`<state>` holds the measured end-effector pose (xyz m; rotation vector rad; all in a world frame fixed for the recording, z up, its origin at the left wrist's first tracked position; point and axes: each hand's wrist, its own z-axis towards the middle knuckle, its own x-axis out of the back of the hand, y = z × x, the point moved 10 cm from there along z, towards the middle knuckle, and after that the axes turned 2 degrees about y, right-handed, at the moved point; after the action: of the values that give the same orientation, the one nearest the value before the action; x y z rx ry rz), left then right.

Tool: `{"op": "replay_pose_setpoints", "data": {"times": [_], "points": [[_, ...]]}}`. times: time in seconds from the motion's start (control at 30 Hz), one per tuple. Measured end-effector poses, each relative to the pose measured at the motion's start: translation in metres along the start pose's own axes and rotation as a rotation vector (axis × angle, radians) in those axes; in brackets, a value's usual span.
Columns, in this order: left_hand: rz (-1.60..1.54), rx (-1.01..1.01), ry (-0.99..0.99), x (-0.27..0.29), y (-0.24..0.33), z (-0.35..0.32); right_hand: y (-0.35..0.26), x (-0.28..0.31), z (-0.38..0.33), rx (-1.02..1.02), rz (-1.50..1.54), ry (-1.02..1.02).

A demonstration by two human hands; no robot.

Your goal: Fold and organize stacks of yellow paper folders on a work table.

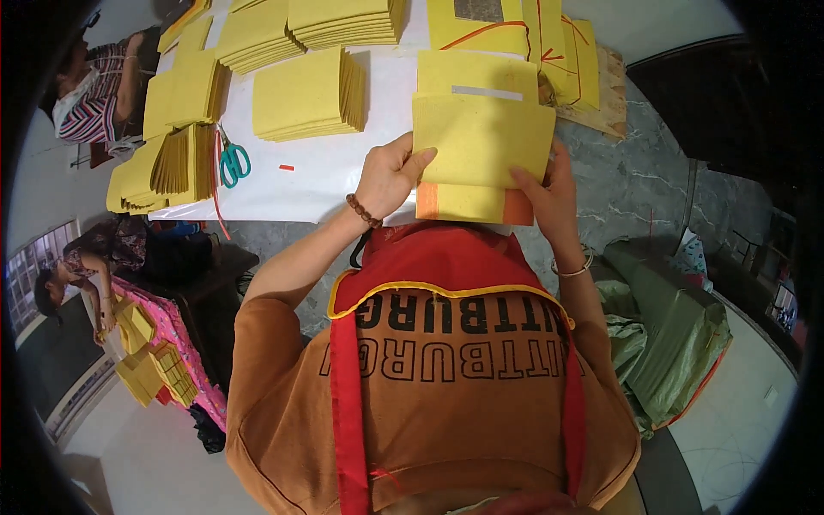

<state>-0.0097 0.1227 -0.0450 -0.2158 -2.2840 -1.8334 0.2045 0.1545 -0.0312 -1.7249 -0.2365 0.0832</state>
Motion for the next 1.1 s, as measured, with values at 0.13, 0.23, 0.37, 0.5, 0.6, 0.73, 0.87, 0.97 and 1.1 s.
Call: {"op": "replay_pose_setpoints", "data": {"times": [0.13,0.23,0.37,0.5,0.6,0.73,0.87,0.97,1.1], "points": [[-0.22,0.073,0.014,-0.001,-0.007,0.003,0.003,0.002,0.003,0.049,-0.021,0.047],[-0.217,0.102,0.021,-0.001,-0.006,0.006,0.003,0.005,0.007,0.06,-0.064,0.075],[-0.257,0.118,0.014,-0.001,0.003,0.009,0.011,0.006,0.01,-0.004,-0.022,0.107],[-0.285,0.127,0.048,0.002,0.006,0.008,0.009,0.007,0.012,0.017,-0.114,0.14],[-0.185,0.13,0.066,0.01,0.008,0.005,0.007,0.008,0.012,0.014,-0.173,0.146],[0.389,-0.489,0.213,0.02,0.098,-0.007,0.006,0.007,0.012,0.011,-0.188,0.145],[0.787,-0.848,-0.204,-0.061,0.123,-0.037,0.008,0.01,0.014,0.011,-0.208,0.147],[0.932,-0.831,-0.294,-0.079,0.077,-0.028,0.003,0.009,0.015,0.061,-0.212,0.14],[0.972,-0.784,-0.349,-0.083,0.06,-0.021,0.008,0.005,0.007,-0.08,-0.191,0.098]]}}
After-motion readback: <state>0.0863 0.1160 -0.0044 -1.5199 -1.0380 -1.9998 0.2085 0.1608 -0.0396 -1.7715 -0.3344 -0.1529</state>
